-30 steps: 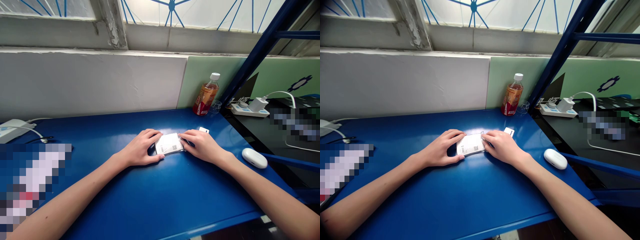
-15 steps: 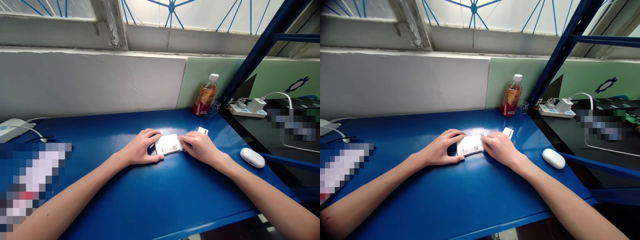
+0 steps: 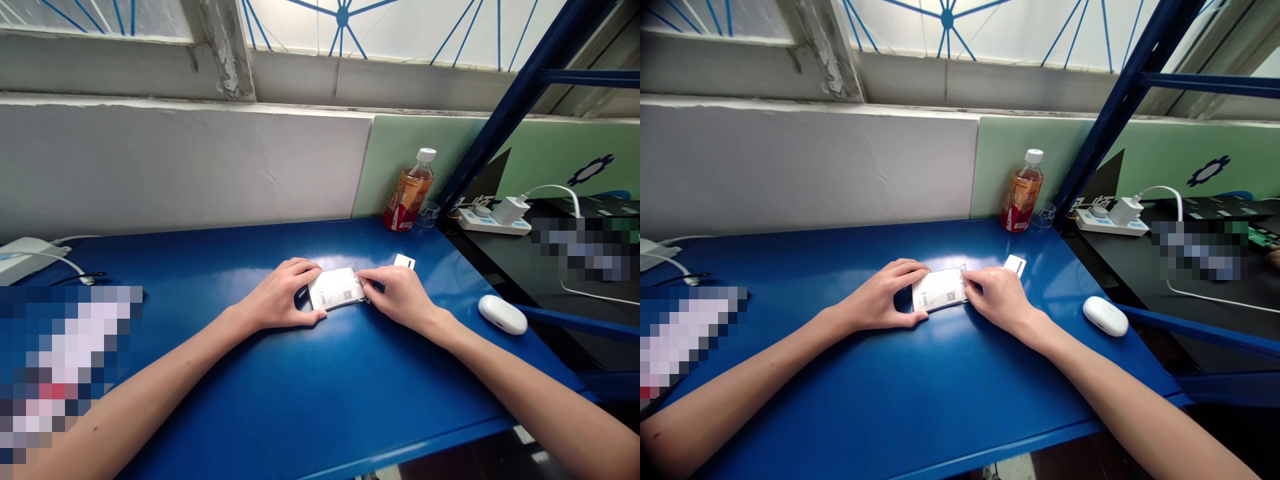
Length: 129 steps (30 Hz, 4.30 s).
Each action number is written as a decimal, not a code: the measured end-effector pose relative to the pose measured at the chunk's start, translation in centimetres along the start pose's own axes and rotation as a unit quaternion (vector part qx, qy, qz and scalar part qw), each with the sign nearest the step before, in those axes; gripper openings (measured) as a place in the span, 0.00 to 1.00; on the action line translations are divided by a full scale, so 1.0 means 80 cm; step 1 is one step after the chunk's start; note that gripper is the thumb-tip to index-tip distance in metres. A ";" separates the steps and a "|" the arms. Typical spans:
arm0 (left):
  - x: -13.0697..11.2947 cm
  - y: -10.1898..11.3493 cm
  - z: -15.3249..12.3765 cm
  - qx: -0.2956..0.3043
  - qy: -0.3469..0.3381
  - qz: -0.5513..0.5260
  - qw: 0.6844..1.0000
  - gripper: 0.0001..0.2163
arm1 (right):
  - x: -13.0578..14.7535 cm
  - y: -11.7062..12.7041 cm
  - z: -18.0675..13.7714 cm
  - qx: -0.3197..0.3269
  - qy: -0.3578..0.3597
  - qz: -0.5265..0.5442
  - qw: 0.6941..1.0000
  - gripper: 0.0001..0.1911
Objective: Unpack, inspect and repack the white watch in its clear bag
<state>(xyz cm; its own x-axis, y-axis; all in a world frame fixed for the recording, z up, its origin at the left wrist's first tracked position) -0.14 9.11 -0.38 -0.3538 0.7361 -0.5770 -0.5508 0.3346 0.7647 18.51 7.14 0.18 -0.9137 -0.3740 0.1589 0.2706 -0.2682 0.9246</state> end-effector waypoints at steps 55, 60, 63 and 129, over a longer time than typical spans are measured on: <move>0.000 0.002 -0.004 -0.004 -0.002 0.039 0.999 0.26 | -0.001 -0.014 0.005 -0.007 0.140 0.113 0.984 0.10; 0.001 0.001 -0.005 -0.006 0.002 0.034 0.999 0.27 | 0.001 -0.013 0.006 -0.008 0.125 0.122 0.985 0.08; 0.000 0.001 -0.004 -0.008 0.002 0.030 1.000 0.27 | 0.003 -0.012 0.005 -0.002 0.126 0.123 0.984 0.09; -0.001 0.002 -0.001 -0.017 0.004 0.049 0.999 0.27 | -0.020 0.013 0.011 0.045 0.145 0.010 0.988 0.13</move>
<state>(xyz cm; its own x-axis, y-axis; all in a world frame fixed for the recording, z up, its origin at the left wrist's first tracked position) -0.23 9.05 -0.23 -0.4134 0.7595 -0.5022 -0.5386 0.2408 0.8074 19.96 8.22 1.15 -0.7796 -0.6206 0.0839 0.2478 -0.1827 0.9514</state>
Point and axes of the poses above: each hand's wrist, its own z-axis towards the middle knuckle, its own y-axis out of the back of the hand, x = y × z, the point moved 7 cm from there along z, towards the middle knuckle, and after that the axes turned 14 degrees about -z, right-handed, at the moved point
